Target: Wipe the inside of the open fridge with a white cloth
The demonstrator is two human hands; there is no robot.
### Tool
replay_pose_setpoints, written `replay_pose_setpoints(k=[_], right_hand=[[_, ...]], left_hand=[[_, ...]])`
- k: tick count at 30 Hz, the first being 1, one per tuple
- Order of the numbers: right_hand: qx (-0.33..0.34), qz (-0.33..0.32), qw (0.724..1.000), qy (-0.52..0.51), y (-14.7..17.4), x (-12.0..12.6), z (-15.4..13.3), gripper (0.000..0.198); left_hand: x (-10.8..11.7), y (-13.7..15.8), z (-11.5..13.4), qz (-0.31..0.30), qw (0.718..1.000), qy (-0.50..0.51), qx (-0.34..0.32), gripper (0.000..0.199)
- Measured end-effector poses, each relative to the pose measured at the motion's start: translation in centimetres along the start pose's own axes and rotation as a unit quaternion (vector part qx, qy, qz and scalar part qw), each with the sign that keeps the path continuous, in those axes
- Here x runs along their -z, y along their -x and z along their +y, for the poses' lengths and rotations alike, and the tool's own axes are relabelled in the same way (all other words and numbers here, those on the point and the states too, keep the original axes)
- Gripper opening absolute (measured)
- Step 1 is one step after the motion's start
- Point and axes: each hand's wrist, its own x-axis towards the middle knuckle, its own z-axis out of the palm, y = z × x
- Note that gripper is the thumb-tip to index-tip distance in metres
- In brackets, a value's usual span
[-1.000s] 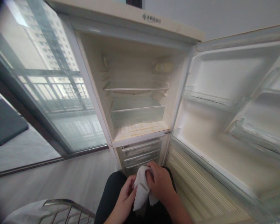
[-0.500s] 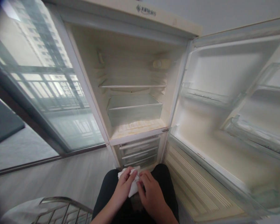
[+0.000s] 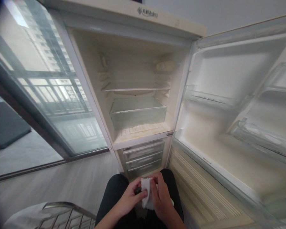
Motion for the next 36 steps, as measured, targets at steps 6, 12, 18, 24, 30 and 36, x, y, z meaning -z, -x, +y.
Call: replay_pose_setpoints(k=[6, 12, 18, 24, 30, 36], right_hand=[[-0.031, 0.103, 0.994, -0.016, -0.7, 0.9, -0.4, 0.028], [0.065, 0.108, 0.982, 0.144, -3.0, 4.2, -0.8, 0.021], [0.087, 0.233, 0.924, 0.291, -5.3, 10.5, 1.1, 0.04], [0.125, 0.257, 0.901, 0.326, -5.6, 13.8, 2.6, 0.031], [0.21, 0.287, 0.882, 0.309, -4.3, 10.8, 0.9, 0.01], [0.126, -0.121, 0.972, 0.157, 0.6, -0.5, 2.1, 0.014]], left_hand=[[0.2, -0.2, -0.3, 0.066, 0.994, -0.088, -0.01, 0.042], [0.1, 0.3, 1.6, 0.092, 0.99, -0.107, -0.015, 0.036], [0.0, 0.9, 2.1, 0.02, 0.99, -0.139, -0.009, 0.036], [-0.3, 1.0, 1.4, 0.049, 0.99, -0.13, 0.002, 0.035], [0.2, 0.7, 1.2, 0.134, 0.978, -0.161, 0.018, 0.034], [0.4, -0.2, 2.1, 0.185, 0.949, -0.257, 0.001, 0.031]])
